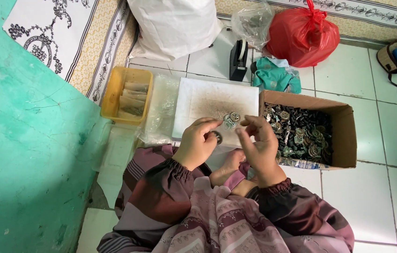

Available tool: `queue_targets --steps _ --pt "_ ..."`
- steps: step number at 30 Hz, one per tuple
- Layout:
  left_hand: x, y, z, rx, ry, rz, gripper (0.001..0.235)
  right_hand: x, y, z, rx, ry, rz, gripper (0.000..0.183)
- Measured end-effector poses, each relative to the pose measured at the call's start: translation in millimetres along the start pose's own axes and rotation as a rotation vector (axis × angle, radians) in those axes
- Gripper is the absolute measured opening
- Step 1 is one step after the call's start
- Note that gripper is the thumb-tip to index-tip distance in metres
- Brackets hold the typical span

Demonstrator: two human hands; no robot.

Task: The person sits on the floor and sorts metal buttons from a cardboard box into a small plastic bag. They place the filled bag into a yellow container, then repeat the process by gathering more buttons and packing them into another bag.

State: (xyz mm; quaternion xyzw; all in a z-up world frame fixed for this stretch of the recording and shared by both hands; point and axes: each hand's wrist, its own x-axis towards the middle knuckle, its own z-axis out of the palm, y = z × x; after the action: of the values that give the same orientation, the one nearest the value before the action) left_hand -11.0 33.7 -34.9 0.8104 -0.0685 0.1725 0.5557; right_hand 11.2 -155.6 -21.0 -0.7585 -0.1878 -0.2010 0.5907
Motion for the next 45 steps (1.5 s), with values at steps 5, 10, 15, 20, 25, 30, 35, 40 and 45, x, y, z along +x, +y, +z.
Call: queue_targets --steps 5,10,15,20,25,30,35,40,45 --pt "6 80 -41 -0.121 0.086 0.146 0.049 -6 114 -5 -0.241 -0.038 0.305 0.018" --pt "19 61 -42 -0.104 0.113 0.207 0.044 -29 203 14 -0.600 -0.377 0.342 0.022" --pt "11 36 -40 -0.080 0.081 0.120 0.046 -18 201 43 -0.898 -0.565 0.435 0.048" --pt "-1 16 -43 -0.072 0.084 0.037 0.047 -26 214 44 -0.903 -0.557 0.442 0.036" --pt "-5 0 -36 -0.086 0.084 -0.024 0.047 -29 156 37 -0.574 -0.277 0.386 0.021" --pt "-2 -4 -26 -0.045 0.073 -0.048 0.044 -12 11 20 0.026 0.120 -0.013 0.029" --pt "-3 -7 -14 -0.049 0.051 -0.048 0.041 5 -6 21 -0.068 -0.060 -0.139 0.028" --pt "-4 40 -35 -0.186 0.083 0.000 0.046 16 71 -4 -0.087 0.032 -0.018 0.022" --pt "16 65 -47 -0.218 0.080 0.128 0.046 10 222 -16 -0.643 -0.289 0.471 0.021"
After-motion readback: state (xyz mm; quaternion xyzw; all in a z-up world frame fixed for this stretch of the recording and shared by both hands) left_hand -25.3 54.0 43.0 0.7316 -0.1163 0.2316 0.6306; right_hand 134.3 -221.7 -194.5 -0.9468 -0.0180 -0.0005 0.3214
